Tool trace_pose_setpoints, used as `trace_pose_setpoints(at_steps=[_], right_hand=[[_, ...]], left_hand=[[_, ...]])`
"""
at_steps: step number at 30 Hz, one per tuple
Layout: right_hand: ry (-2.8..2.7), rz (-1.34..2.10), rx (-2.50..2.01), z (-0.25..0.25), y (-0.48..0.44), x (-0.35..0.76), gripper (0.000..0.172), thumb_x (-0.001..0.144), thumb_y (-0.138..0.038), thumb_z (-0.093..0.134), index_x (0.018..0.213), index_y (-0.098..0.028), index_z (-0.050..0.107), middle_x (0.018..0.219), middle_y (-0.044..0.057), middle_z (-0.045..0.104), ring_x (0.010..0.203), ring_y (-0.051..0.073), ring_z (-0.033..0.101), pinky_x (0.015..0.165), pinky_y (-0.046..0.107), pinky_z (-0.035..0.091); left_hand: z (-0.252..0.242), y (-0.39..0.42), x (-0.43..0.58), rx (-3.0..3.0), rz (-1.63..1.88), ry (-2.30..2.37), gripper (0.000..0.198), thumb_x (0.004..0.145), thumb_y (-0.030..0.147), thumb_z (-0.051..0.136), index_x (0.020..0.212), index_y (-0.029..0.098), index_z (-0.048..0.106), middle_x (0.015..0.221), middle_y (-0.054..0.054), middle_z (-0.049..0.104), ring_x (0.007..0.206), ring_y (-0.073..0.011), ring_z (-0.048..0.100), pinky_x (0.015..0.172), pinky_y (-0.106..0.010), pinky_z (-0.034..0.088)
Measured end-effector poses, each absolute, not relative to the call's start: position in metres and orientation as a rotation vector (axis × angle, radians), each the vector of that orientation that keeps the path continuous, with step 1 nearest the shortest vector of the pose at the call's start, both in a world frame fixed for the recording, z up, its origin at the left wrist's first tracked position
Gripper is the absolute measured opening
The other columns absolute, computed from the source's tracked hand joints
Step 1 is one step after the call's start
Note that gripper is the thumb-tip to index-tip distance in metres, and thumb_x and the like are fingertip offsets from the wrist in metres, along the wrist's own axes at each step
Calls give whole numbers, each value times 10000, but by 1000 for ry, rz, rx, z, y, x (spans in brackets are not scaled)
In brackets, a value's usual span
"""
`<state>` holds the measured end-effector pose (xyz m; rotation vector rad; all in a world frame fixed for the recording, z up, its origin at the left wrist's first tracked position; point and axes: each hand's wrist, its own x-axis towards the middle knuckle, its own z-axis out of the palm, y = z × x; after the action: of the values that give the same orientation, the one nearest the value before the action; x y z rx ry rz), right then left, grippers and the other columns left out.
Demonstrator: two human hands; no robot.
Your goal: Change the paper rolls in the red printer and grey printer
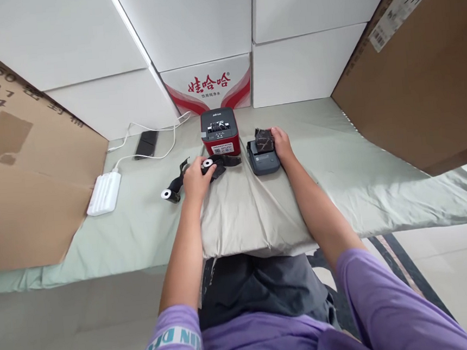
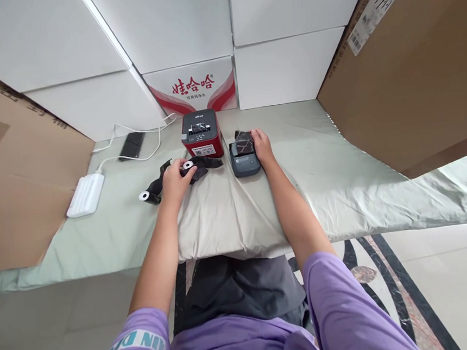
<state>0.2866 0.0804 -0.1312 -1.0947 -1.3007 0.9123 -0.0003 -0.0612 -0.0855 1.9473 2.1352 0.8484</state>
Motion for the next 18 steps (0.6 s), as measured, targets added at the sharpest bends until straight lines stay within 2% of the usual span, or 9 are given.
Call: trace_pose_setpoints(at_steps=[7,12,18], right_hand=[[-1293,912,-1080,-134,82,287,702,764,-886,490,926,-221,644,916,48,674,921,221,630,951,406,519],[-1316,898,-1079,-133,81,288,700,780,-884,474,923,-219,642,919,56,678,936,230,633,963,420,515],[-1327,895,-1100,-130,79,288,717,774,-896,454,931,-221,639,934,60,676,946,226,625,956,401,506]], left_hand=[[-83,-64,-14,1919,864,2329,331,941,502,594,1170,266,632,1197,-79,727,1090,-284,665,852,-334,464],[-86,-68,-30,1846,792,2450,327,889,529,663,1108,286,651,1117,-74,738,1013,-301,668,782,-345,452],[-87,-67,-25,1941,807,2414,327,901,550,645,1089,283,662,1122,-77,726,1101,-302,621,841,-360,460]])
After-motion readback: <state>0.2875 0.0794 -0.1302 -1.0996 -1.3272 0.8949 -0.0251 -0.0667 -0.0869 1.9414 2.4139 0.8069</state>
